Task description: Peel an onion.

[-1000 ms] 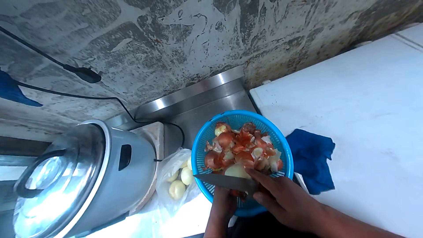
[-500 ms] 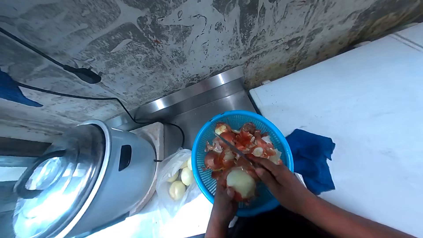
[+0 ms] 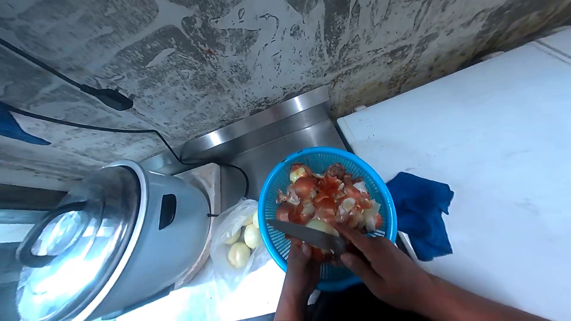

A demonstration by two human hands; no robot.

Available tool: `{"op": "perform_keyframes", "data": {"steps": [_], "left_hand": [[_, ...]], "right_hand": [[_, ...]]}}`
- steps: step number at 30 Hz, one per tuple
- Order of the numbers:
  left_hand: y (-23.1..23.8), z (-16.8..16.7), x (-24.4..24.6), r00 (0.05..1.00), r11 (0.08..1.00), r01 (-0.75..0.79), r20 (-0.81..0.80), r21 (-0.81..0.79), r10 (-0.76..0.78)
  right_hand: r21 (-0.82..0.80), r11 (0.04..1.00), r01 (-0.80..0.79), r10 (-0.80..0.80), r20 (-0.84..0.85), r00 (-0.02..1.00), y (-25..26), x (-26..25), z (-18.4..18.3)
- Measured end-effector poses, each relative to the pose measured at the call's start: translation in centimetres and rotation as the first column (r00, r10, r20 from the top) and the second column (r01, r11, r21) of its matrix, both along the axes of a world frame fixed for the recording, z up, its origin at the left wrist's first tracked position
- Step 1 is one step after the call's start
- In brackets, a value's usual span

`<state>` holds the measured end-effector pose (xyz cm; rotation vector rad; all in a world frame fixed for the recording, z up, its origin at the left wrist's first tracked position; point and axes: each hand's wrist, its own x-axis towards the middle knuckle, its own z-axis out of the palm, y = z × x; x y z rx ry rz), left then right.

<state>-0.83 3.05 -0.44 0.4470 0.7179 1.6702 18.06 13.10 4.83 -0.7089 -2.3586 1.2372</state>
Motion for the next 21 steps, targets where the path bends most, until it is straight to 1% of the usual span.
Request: {"op": "perform_keyframes", "data": {"steps": [4, 8, 12, 16, 19, 21], "left_hand": [[0.0, -0.2, 0.0, 1.000, 0.999, 0.006, 0.027, 0.031, -0.007], [-0.2, -0.4, -0.2, 0.999, 0.998, 0.034, 0.005, 0.057, -0.034], [-0.1, -0.5, -0.3, 0.999, 0.999, 0.031, -0.026, 0.019, -0.030], [0.0, -0.5, -0.3, 0.999, 0.999, 0.032, -0.031, 0.006, -0.032], [0.0, -0.4, -0.3, 0.999, 1.000, 0.028, -0.044, -0.005, -0.028], [0.0, -0.4, -0.3, 0.999, 1.000, 0.019, -0.045, -0.013, -0.020]], "right_hand": [[0.032, 0.999, -0.009, 0.009, 0.013, 1.000, 0.0, 0.0, 0.1], [0.066, 0.998, -0.020, 0.019, 0.012, 1.000, 0.3, 0.0, 0.0], [0.074, 0.997, 0.001, -0.006, 0.070, 0.998, 0.3, -0.4, 0.1], [0.095, 0.994, 0.058, -0.061, 0.032, 0.998, 0.3, -0.8, -0.1], [0.016, 0.997, 0.074, -0.074, 0.014, 0.997, 0.5, -1.1, -0.1], [-0.116, 0.991, 0.066, -0.067, 0.001, 0.998, 0.7, -1.3, 0.0]]}}
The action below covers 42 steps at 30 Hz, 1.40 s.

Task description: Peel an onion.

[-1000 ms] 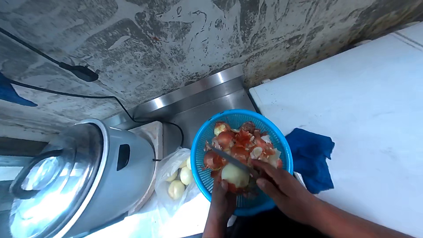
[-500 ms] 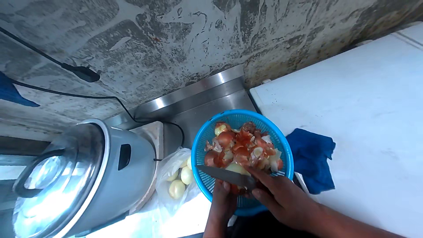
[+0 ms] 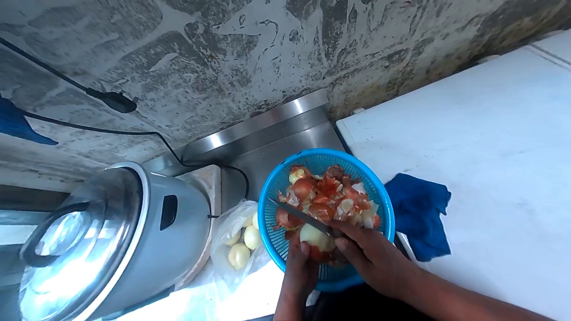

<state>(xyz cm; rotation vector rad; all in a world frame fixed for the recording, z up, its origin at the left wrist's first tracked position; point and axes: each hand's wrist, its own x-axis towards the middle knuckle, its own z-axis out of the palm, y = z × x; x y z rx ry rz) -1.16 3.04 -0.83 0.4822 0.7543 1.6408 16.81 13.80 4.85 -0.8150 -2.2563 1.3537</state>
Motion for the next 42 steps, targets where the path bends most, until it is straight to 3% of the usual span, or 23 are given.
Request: {"op": "perform_keyframes", "data": {"steps": [5, 9, 12, 18, 27, 31, 34, 36, 39, 42], "left_hand": [[0.1, 0.1, 0.1, 1.000, 1.000, -0.014, 0.019, -0.014, 0.014], [0.0, 0.0, 0.1, 1.000, 1.000, -0.011, 0.023, -0.013, 0.012], [0.0, 0.1, 0.1, 0.999, 0.999, -0.022, 0.035, -0.028, 0.023], [-0.2, -0.1, 0.2, 0.997, 0.999, -0.038, 0.059, -0.026, 0.039], [-0.1, 0.0, 0.0, 1.000, 1.000, 0.006, 0.005, 0.025, -0.006], [0.0, 0.0, -0.1, 0.999, 0.999, 0.001, -0.048, 0.053, 0.002], [-0.1, 0.3, 0.2, 0.991, 0.990, 0.037, -0.133, 0.140, -0.018], [-0.2, 0.4, 0.2, 0.988, 0.985, 0.066, -0.148, 0.162, -0.042], [-0.4, 0.3, 0.0, 0.996, 0.989, 0.054, -0.075, 0.139, -0.043], [0.0, 0.4, 0.0, 0.999, 0.995, 0.040, -0.003, 0.095, -0.040]], "right_hand": [[-0.425, 0.905, -0.023, -0.011, -0.079, 0.997, 0.7, -0.1, 1.2], [-0.590, 0.807, -0.021, -0.061, -0.119, 0.991, 1.0, -0.2, 1.7], [-0.549, 0.834, -0.052, -0.023, -0.129, 0.991, 1.0, 0.0, 1.4], [-0.260, 0.947, -0.186, 0.200, 0.028, 0.979, 1.3, 1.1, 1.6], [-0.064, 0.984, -0.164, 0.170, 0.102, 0.980, 1.3, 0.7, 1.2], [0.028, 0.996, -0.080, 0.079, 0.037, 0.996, 1.3, 0.4, 0.5], [-0.065, 0.994, 0.084, -0.083, 0.029, 0.996, 2.3, 0.3, -0.7], [-0.188, 0.975, 0.120, -0.104, 0.090, 0.991, 3.6, 0.9, -0.6], [-0.371, 0.914, 0.163, -0.122, 0.133, 0.984, 4.4, 1.7, 0.0], [-0.455, 0.873, 0.177, -0.140, 0.116, 0.983, 4.5, 1.9, 0.5]]}}
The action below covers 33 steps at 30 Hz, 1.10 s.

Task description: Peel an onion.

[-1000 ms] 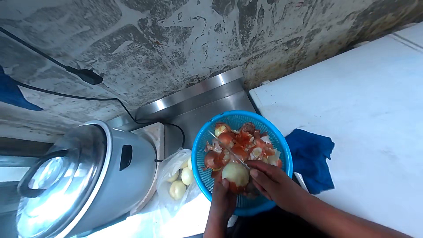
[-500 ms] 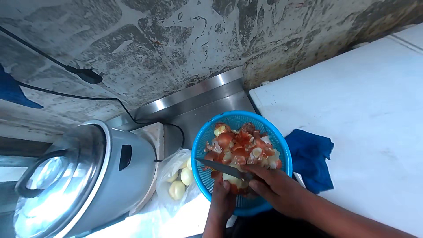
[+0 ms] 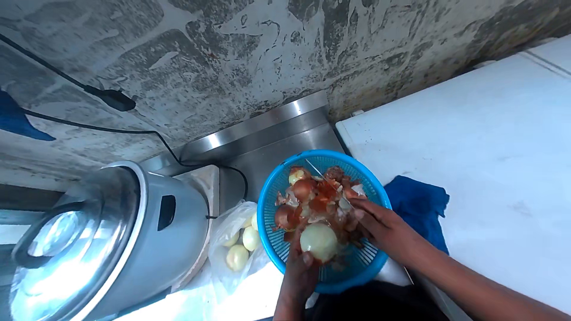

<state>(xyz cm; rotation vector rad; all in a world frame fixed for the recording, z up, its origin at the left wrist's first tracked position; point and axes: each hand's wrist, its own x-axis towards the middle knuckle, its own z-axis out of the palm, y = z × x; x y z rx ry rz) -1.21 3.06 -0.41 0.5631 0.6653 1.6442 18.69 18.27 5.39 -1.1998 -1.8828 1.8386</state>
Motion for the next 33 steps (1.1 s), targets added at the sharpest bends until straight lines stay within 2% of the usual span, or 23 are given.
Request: {"op": "perform_keyframes", "data": {"steps": [3, 9, 14, 18, 21, 25, 31, 33], "left_hand": [[-0.2, -0.2, 0.1, 1.000, 0.999, -0.017, 0.014, -0.043, 0.017], [-0.3, -0.3, 0.2, 0.998, 0.998, -0.026, 0.059, -0.064, 0.030], [-0.5, -0.6, 0.1, 0.998, 0.999, -0.011, 0.064, -0.051, 0.014], [-0.6, -0.6, -0.1, 0.997, 1.000, 0.018, 0.069, 0.005, -0.018], [-0.4, -0.3, -0.2, 0.999, 1.000, 0.018, 0.032, 0.004, -0.018], [-0.3, -0.3, -0.3, 1.000, 0.999, 0.026, 0.007, 0.020, -0.026], [-0.1, -0.1, 0.2, 0.997, 0.997, 0.062, -0.056, 0.052, -0.059], [-0.2, -0.1, 0.1, 0.998, 0.999, 0.033, -0.054, 0.041, -0.031]], "right_hand": [[0.014, 0.992, -0.127, 0.127, -0.032, 0.991, -1.0, 0.2, 0.6], [0.301, 0.896, -0.325, 0.343, -0.008, 0.939, -3.2, 0.0, 1.2], [0.322, 0.884, -0.339, 0.350, 0.025, 0.936, -3.4, -0.4, 1.0], [0.350, 0.912, -0.212, 0.255, -0.081, 0.963, -4.3, -0.8, 0.1], [0.278, 0.945, -0.173, 0.219, -0.142, 0.965, -4.3, -1.1, -0.2], [0.049, 0.988, -0.144, 0.151, -0.207, 0.967, -3.9, -1.3, 0.1], [-0.079, 0.995, -0.065, 0.060, -0.066, 0.996, -2.0, -1.5, -1.3], [-0.082, 0.995, -0.059, 0.053, -0.073, 0.996, -1.9, -1.4, -1.4]]}}
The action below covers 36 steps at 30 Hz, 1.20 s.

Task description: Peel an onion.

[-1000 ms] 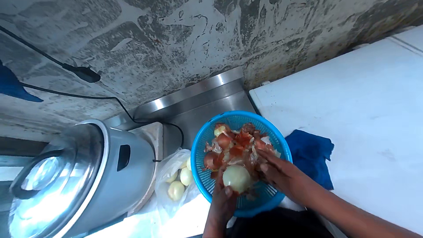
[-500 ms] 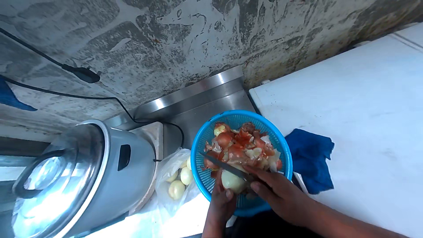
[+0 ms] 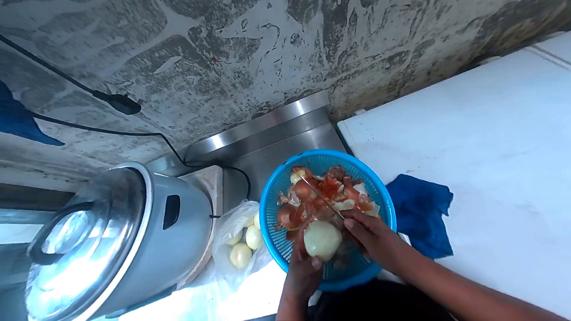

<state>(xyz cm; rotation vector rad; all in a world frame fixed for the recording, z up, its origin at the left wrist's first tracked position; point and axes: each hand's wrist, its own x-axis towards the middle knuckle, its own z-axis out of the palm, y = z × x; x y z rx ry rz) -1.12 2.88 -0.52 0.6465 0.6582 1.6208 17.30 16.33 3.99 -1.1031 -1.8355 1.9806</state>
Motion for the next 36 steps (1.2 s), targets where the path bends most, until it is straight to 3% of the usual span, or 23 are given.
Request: {"op": "perform_keyframes", "data": {"steps": [6, 13, 21, 24, 30, 36], "left_hand": [[-0.1, -0.1, 0.2, 0.993, 0.995, -0.036, 0.111, -0.098, 0.047], [-0.3, -0.3, 0.5, 0.979, 0.968, -0.142, 0.116, -0.204, 0.168], [-0.4, 0.0, 0.2, 0.965, 0.968, -0.102, 0.214, -0.230, 0.153], [-0.3, -0.1, 0.0, 0.961, 0.968, -0.094, 0.233, -0.231, 0.149], [0.0, -0.1, 0.2, 0.986, 0.982, -0.076, 0.133, -0.173, 0.099], [-0.3, -0.4, 0.2, 0.990, 0.986, -0.053, 0.124, -0.160, 0.074]], "right_hand": [[0.106, 0.985, 0.134, -0.129, -0.058, 0.990, -0.9, -0.2, 0.4], [0.250, 0.968, 0.016, 0.029, -0.173, 0.985, -1.7, 0.9, 1.0], [0.183, 0.970, 0.162, -0.164, -0.003, 0.986, 0.0, 0.9, -0.1], [0.300, 0.953, 0.051, -0.076, 0.072, 0.994, -0.4, 1.3, 0.4], [0.476, 0.853, -0.214, 0.224, 0.037, 0.974, -2.5, 1.0, 2.2], [0.544, 0.804, -0.241, 0.249, 0.060, 0.966, -2.6, 0.5, 1.7]]}}
